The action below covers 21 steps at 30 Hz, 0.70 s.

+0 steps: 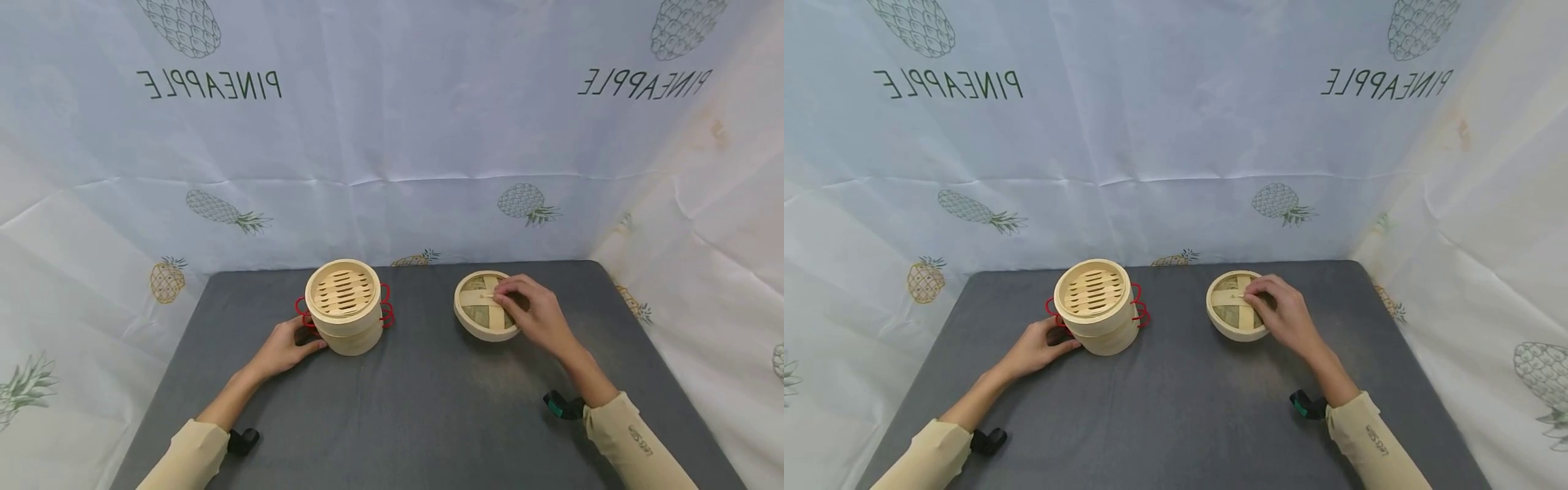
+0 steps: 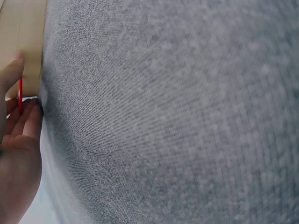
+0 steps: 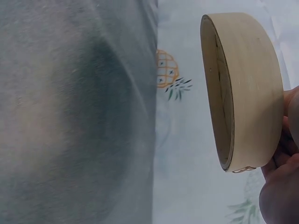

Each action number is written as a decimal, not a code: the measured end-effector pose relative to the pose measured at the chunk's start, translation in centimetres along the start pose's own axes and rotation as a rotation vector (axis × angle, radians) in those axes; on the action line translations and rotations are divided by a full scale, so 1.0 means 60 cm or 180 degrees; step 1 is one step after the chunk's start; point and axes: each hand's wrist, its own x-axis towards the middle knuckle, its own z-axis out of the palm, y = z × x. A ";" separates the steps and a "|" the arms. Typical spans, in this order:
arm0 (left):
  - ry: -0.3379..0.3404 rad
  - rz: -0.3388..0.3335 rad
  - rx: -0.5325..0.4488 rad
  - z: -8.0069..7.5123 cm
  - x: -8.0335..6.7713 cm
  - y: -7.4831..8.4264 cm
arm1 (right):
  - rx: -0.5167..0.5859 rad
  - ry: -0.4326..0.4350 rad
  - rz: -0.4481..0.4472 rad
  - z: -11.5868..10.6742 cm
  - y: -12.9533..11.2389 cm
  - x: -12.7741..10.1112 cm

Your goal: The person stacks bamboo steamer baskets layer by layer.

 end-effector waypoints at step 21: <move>-0.0030 -0.0007 -0.0052 -0.004 -0.001 -0.002 | 0.0254 0.0040 -0.0363 0.009 -0.056 0.064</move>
